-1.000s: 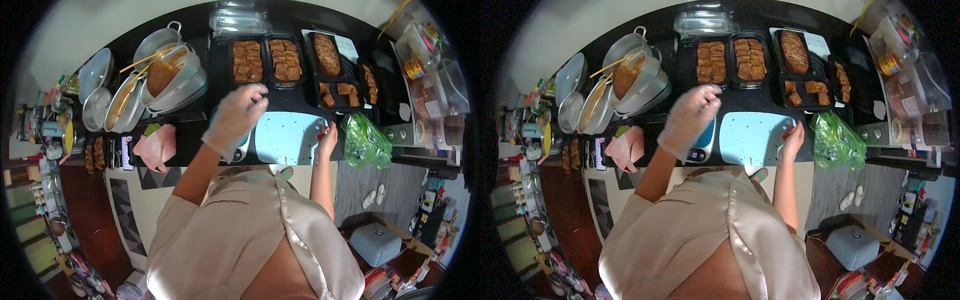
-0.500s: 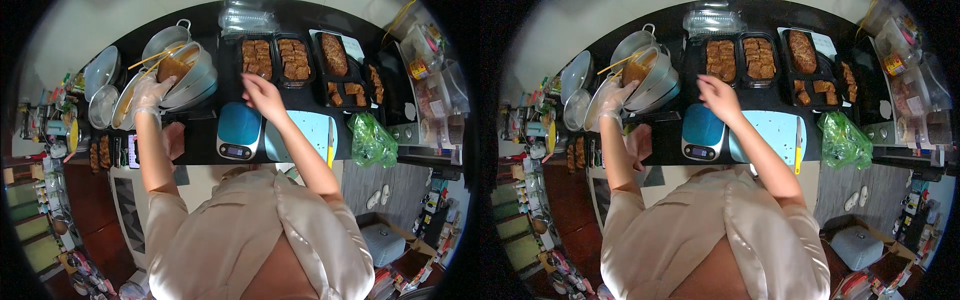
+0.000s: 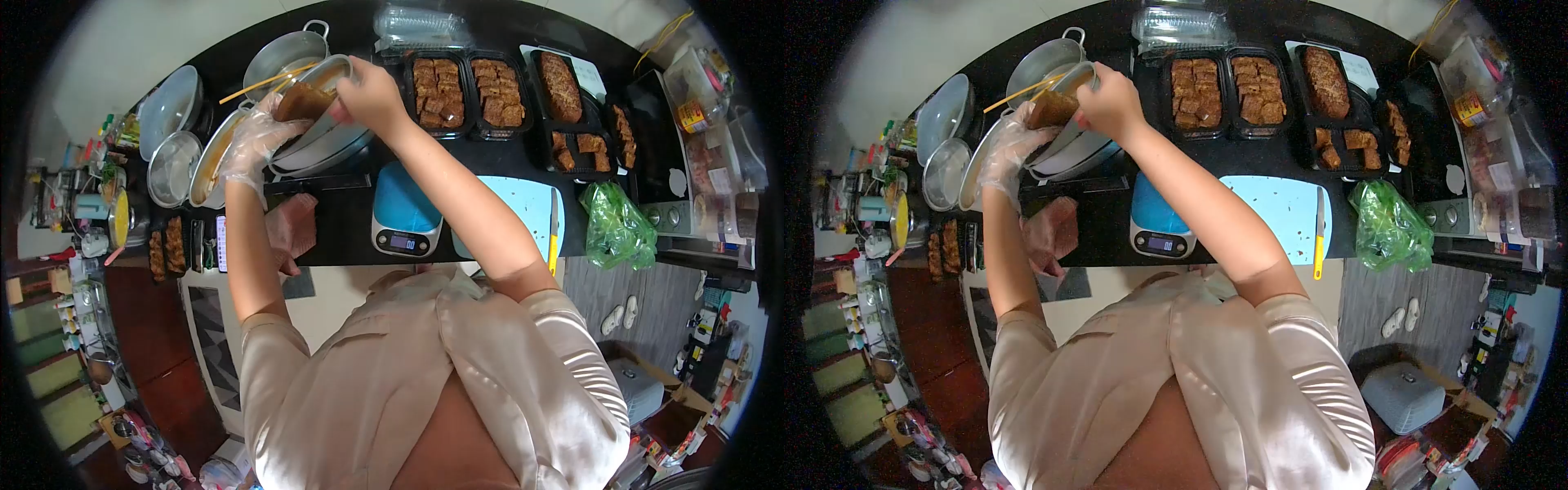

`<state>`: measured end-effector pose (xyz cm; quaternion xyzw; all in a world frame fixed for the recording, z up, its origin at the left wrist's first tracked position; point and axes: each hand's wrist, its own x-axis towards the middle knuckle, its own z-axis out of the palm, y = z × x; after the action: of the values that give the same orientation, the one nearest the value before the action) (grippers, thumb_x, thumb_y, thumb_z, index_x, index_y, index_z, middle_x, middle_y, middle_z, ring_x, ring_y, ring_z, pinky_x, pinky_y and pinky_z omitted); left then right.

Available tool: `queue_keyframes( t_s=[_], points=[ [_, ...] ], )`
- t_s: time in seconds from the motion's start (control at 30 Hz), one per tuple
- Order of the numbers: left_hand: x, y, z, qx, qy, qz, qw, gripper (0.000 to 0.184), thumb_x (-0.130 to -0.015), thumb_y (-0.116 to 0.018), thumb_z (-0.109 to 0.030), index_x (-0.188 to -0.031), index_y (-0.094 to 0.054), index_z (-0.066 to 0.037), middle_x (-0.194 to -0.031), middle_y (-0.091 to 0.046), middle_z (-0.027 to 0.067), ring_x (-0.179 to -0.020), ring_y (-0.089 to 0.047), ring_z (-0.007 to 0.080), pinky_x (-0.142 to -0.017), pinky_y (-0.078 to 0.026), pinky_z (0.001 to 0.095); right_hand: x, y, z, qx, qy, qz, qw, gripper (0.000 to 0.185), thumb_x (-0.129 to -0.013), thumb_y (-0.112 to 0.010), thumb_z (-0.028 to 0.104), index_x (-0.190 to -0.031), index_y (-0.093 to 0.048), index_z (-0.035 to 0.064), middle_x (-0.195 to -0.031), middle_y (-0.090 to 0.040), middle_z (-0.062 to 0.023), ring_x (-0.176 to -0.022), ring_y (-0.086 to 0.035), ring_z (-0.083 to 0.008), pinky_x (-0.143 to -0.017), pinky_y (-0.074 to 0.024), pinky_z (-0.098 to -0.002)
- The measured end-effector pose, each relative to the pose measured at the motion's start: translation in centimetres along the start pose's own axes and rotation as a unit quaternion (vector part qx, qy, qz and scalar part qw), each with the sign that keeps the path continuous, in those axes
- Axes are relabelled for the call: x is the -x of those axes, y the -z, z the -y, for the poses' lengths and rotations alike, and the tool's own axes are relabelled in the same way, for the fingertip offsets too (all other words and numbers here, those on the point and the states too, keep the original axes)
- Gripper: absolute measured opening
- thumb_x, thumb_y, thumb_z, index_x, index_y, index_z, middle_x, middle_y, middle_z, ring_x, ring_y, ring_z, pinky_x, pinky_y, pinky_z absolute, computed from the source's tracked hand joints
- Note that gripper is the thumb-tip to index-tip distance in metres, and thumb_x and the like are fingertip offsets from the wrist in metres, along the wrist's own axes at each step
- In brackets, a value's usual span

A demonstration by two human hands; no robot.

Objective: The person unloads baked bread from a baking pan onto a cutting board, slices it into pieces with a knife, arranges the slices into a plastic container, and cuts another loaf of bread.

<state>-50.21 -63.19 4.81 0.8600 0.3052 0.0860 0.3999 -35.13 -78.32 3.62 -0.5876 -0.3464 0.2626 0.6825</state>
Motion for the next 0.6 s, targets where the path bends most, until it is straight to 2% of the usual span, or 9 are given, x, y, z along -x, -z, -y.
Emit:
queue_keyframes(
  t_s=[0.13, 0.2, 0.3, 0.33, 0.4, 0.47, 0.53, 0.57, 0.6],
  points=[
    [-0.1, 0.1, 0.6, 0.047, -0.044, -0.069, 0.996, 0.043, -0.073, -0.082, -0.020, -0.107, -0.061, -0.005, -0.103, -0.067, 0.0068, -0.096, -0.061, 0.0150, -0.088, -0.046, 0.0302, 0.1, -0.1, 0.0, -0.026, -0.011, 0.003, 1.000, 0.038, -0.086, -0.050, 0.015, -0.118, -0.059, -0.0052, -0.063, -0.068, -0.0132, -0.054, -0.068, -0.0185, -0.050, -0.0545, -0.0317],
    [1.0, 0.5, -1.4, 0.161, -0.059, -0.112, 0.979, 0.041, -0.075, -0.082, -0.017, -0.106, -0.058, -0.006, -0.103, -0.065, 0.0072, -0.097, -0.059, 0.0154, -0.089, -0.047, 0.0314, 0.2, 0.0, -0.4, -0.043, -0.039, 0.001, 0.998, 0.054, -0.088, -0.050, 0.017, -0.137, -0.046, -0.0058, -0.067, -0.069, -0.0142, -0.055, -0.068, -0.0198, -0.049, -0.0543, -0.0317],
    [1.9, 2.2, -3.4, 0.239, -0.061, -0.193, 0.950, 0.042, -0.076, -0.083, -0.014, -0.107, -0.056, -0.007, -0.105, -0.063, 0.0079, -0.096, -0.060, 0.0167, -0.090, -0.047, 0.0319, 0.0, 0.5, -1.1, -0.081, -0.066, 0.039, 0.994, 0.069, -0.092, -0.056, 0.025, -0.148, -0.028, -0.0045, -0.071, -0.070, -0.0152, -0.055, -0.067, -0.0199, -0.048, -0.0530, -0.0310],
    [2.7, 2.5, -5.0, 0.209, -0.045, -0.239, 0.947, 0.042, -0.078, -0.081, -0.014, -0.112, -0.057, -0.008, -0.111, -0.064, 0.0059, -0.105, -0.058, 0.0173, -0.095, -0.044, 0.0322, 0.5, 1.2, -1.1, -0.082, -0.069, 0.032, 0.994, 0.069, -0.092, -0.056, 0.025, -0.148, -0.028, -0.0045, -0.071, -0.070, -0.0152, -0.055, -0.067, -0.0199, -0.048, -0.0530, -0.0310],
    [3.4, 2.3, -7.2, 0.290, -0.080, -0.209, 0.931, 0.045, -0.078, -0.081, -0.014, -0.115, -0.057, -0.006, -0.110, -0.063, 0.0076, -0.104, -0.059, 0.0180, -0.094, -0.044, 0.0323, 2.4, 4.3, 0.5, -0.075, -0.106, 0.018, 0.991, 0.076, -0.094, -0.060, 0.032, -0.150, -0.023, -0.0033, -0.075, -0.070, -0.0164, -0.054, -0.066, -0.0194, -0.047, -0.0514, -0.0293],
    [4.9, -0.2, -11.2, 0.342, -0.077, -0.185, 0.918, 0.045, -0.077, -0.081, -0.012, -0.113, -0.056, -0.004, -0.108, -0.063, 0.0083, -0.102, -0.060, 0.0178, -0.093, -0.045, 0.0309, 5.4, 9.0, 0.2, -0.056, -0.100, -0.035, 0.993, 0.068, -0.094, -0.064, 0.034, -0.145, -0.035, -0.0021, -0.074, -0.069, -0.0142, -0.056, -0.065, -0.0164, -0.047, -0.0502, -0.0266],
    [5.3, -3.1, -13.6, 0.271, -0.048, -0.147, 0.950, 0.047, -0.077, -0.081, -0.012, -0.117, -0.056, -0.005, -0.110, -0.063, 0.0096, -0.102, -0.061, 0.0196, -0.092, -0.046, 0.0304, 10.3, 13.8, -0.1, -0.003, -0.124, -0.131, 0.984, 0.053, -0.094, -0.064, 0.032, -0.136, -0.050, 0.0023, -0.073, -0.068, -0.0107, -0.059, -0.064, -0.0141, -0.050, -0.0500, -0.0258],
    [5.1, -5.3, -13.0, 0.306, -0.139, -0.082, 0.938, 0.051, -0.075, -0.082, -0.013, -0.119, -0.055, -0.007, -0.115, -0.062, 0.0119, -0.102, -0.062, 0.0222, -0.094, -0.046, 0.0324, 13.2, 16.1, -0.3, 0.028, -0.143, -0.190, 0.971, 0.045, -0.094, -0.064, 0.031, -0.130, -0.058, 0.0048, -0.074, -0.068, -0.0089, -0.060, -0.064, -0.0130, -0.051, -0.0498, -0.0258],
    [4.7, -7.7, -12.9, 0.260, -0.132, -0.049, 0.955, 0.055, -0.075, -0.082, -0.014, -0.122, -0.055, -0.007, -0.115, -0.063, 0.0130, -0.103, -0.062, 0.0220, -0.095, -0.046, 0.0321, 16.4, 19.0, -1.8, 0.128, -0.141, -0.235, 0.953, 0.040, -0.092, -0.066, 0.029, -0.125, -0.062, 0.0061, -0.076, -0.068, -0.0087, -0.062, -0.064, -0.0151, -0.055, -0.0508, -0.0280]
  ],
)
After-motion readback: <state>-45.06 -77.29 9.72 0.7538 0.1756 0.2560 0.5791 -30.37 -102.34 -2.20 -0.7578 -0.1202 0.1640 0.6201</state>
